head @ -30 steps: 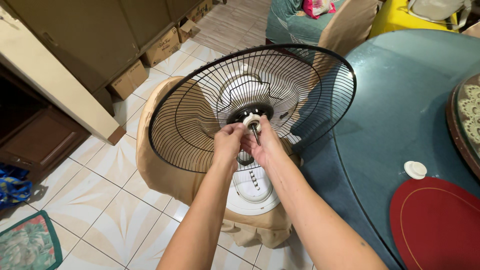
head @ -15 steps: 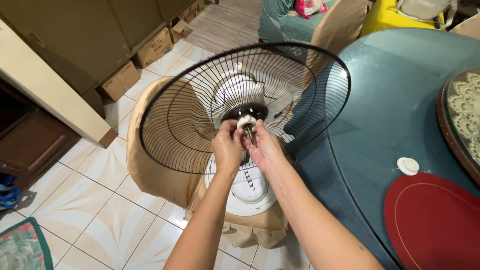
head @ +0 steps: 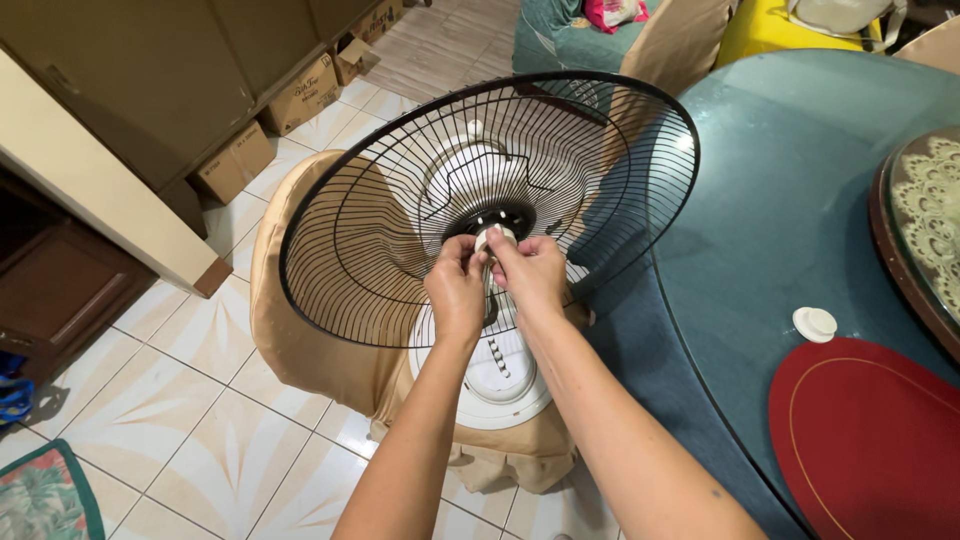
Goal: The person disassembles an electric fan by removing the front grille, fan blades, and rear grille, then wipes the fan head with a cloth. They reassemble the fan by reinstalling the rear grille, fan blades, and front grille, securing each part in place.
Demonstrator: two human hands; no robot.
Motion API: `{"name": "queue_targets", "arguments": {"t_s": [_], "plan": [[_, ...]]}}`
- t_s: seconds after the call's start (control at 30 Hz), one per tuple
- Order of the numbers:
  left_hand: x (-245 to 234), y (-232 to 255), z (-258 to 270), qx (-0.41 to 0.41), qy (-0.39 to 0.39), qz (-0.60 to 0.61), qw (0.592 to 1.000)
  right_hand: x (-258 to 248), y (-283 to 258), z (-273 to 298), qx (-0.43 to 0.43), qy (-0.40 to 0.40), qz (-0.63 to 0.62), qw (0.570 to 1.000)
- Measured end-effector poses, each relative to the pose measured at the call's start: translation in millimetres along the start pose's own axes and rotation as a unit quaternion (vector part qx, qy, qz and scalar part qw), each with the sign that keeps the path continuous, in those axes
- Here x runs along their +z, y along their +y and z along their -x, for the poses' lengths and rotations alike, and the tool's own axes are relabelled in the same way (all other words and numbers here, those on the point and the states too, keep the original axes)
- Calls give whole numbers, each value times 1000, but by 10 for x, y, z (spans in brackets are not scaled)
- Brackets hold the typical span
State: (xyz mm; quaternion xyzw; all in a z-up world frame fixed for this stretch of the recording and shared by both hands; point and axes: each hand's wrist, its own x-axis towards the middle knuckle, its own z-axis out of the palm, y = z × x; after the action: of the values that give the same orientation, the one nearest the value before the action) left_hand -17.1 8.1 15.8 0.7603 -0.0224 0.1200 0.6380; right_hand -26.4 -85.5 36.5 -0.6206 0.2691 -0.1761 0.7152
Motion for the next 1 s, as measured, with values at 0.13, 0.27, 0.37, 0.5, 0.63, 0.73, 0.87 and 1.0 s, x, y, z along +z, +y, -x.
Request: {"name": "queue_targets", "arguments": {"t_s": [0.13,0.27,0.37,0.5,0.63,0.73,0.87,1.0], "plan": [[-26,0,14,-1,4,51,999,12,-37,-20,49,10,-8,999],[-88,15,-28,37,44,45,997,26,40,-59,120,-11,-72,990],[-98,17,-60,52,32,27,998,2,179,-121,171,-68,-161,970],[-117,18,-115,111,23,18,993,-8,362,-242,253,-56,-201,945],[-117,24,-82,129,5,7,992,-45,506,-325,244,-106,-224,938],[-116,24,-75,144,-2,-6,990,-61,550,-343,244,-133,-241,930],[-102,17,-77,147,7,-8,989,-56,479,-290,255,-147,-228,928],[-80,9,-68,145,14,-17,989,-35,311,-163,231,-74,-193,951]]}}
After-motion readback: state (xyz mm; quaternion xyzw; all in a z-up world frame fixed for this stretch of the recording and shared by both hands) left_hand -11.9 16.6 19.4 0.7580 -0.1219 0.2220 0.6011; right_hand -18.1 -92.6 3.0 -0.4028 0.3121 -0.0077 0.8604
